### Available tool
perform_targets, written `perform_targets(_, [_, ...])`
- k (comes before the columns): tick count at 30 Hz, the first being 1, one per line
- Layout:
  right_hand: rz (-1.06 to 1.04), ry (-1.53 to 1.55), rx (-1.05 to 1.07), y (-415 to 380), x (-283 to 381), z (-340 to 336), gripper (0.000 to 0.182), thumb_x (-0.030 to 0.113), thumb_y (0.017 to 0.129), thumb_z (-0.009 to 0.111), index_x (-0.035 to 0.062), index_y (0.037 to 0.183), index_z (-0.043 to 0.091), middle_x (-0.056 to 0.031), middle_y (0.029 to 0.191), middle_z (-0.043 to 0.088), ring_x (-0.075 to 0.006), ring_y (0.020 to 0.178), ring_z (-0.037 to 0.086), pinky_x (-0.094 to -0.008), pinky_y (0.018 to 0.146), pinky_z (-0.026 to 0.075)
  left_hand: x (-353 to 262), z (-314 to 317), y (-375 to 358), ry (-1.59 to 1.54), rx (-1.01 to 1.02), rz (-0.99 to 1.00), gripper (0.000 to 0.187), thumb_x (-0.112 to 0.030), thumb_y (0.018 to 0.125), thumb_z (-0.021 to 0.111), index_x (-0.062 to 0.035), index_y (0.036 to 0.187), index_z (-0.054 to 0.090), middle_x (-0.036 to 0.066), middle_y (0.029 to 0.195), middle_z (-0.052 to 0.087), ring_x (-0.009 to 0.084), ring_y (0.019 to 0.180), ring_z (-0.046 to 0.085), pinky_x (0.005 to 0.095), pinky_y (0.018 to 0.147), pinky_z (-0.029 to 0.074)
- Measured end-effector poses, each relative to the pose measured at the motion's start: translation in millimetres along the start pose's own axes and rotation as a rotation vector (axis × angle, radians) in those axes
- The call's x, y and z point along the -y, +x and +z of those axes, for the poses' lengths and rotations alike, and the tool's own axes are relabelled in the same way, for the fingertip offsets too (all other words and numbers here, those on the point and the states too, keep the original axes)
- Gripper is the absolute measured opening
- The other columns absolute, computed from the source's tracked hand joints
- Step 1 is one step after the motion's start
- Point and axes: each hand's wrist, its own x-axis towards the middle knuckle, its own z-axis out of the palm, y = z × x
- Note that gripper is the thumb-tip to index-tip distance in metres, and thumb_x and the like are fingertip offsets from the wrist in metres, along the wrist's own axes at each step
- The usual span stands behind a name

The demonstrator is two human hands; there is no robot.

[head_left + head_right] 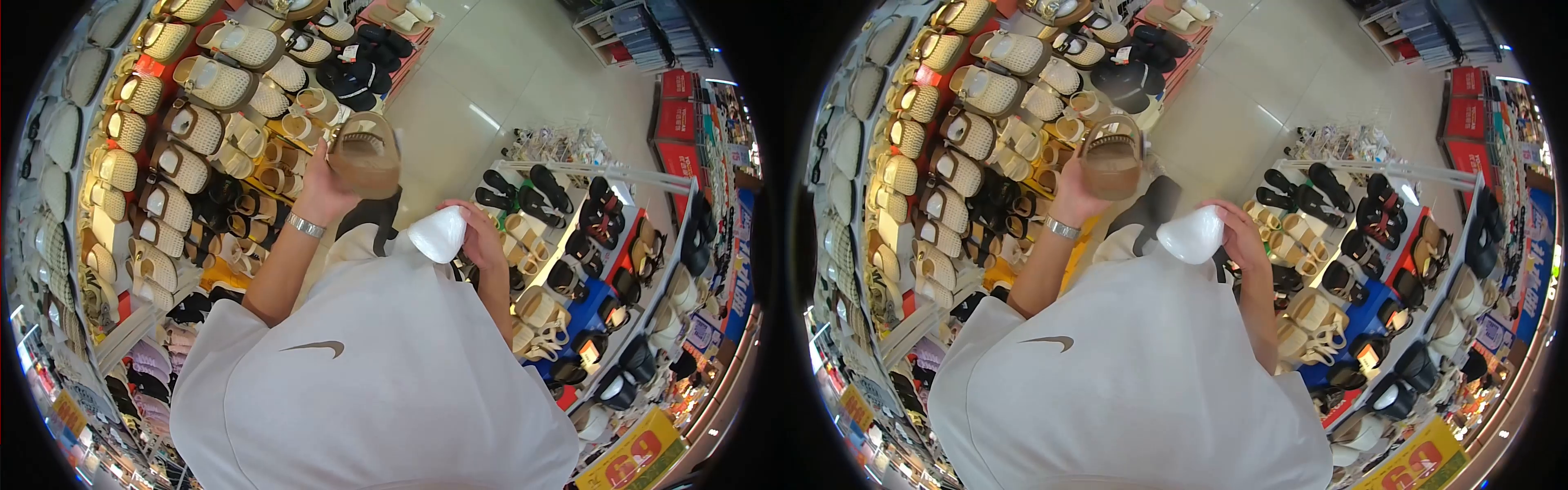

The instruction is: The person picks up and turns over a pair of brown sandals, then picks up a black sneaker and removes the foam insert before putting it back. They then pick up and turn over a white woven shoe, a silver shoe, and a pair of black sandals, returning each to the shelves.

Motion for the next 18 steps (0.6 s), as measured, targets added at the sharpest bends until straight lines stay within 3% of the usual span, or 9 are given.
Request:
perform_targets(3, [-0.004,-0.033,-0.005,24.4,34.1,6.7,0.033,0.015,0.1,0.052,-0.0049,0.125,0.059,-0.0152,0.124,0.064,-0.0229,0.113,0.063,-0.0362,0.099,0.05,-15.0,-1.4,21.5,-0.505,0.455,-0.425,0.062,-0.046,0.099,0.049,-0.0075,0.147,0.041,0.019,0.147,0.039,0.0315,0.134,0.044,0.0455,0.111,0.041])
perform_targets(6, [0.021,-0.113,0.023,51.7,68.7,9.0,0.034,0.014,0.099,0.052,-0.0063,0.126,0.058,-0.0162,0.124,0.064,-0.0242,0.114,0.062,-0.0364,0.099,0.05,-28.4,14.2,35.3,-0.596,0.42,-0.338,0.062,-0.034,0.094,0.059,-0.006,0.146,0.042,0.02,0.143,0.038,0.0293,0.129,0.046,0.0408,0.108,0.045])
perform_targets(10, [0.088,-0.221,0.052,96.1,117.6,18.2,0.035,0.014,0.099,0.052,-0.007,0.127,0.057,-0.0156,0.124,0.063,-0.023,0.113,0.062,-0.0362,0.098,0.05,-45.0,25.8,53.1,-0.689,0.418,-0.213,0.063,-0.035,0.095,0.059,-0.0033,0.146,0.041,0.02,0.142,0.038,0.0322,0.129,0.044,0.0447,0.108,0.044])
perform_targets(13, [0.147,-0.296,0.091,135.0,149.3,28.1,0.036,0.015,0.099,0.053,-0.0063,0.127,0.057,-0.0145,0.125,0.063,-0.0212,0.111,0.063,-0.0354,0.097,0.051,-58.3,35.9,61.2,-0.711,0.47,-0.161,0.075,-0.038,0.093,0.064,-0.0025,0.15,0.032,0.02,0.14,0.04,0.0339,0.13,0.043,0.0475,0.108,0.043])
perform_targets(16, [0.163,-0.367,0.155,168.3,171.1,38.9,0.037,0.015,0.099,0.053,-0.0062,0.129,0.056,-0.0146,0.125,0.063,-0.0213,0.112,0.062,-0.0352,0.097,0.051,-73.3,22.6,78.0,-0.806,0.63,-0.328,0.09,-0.042,0.089,0.069,-0.0021,0.153,0.02,0.019,0.139,0.041,0.0347,0.129,0.043,0.0499,0.108,0.043])
perform_targets(18, [0.185,-0.397,0.179,186.7,178.3,44.8,0.038,0.016,0.099,0.053,-0.006,0.13,0.055,-0.0146,0.125,0.063,-0.0212,0.113,0.062,-0.0349,0.097,0.051,-79.6,28.5,75.8,-0.76,0.695,-0.317,0.097,-0.043,0.087,0.071,-0.0017,0.154,0.015,0.019,0.139,0.042,0.0347,0.129,0.044,0.0503,0.107,0.044])
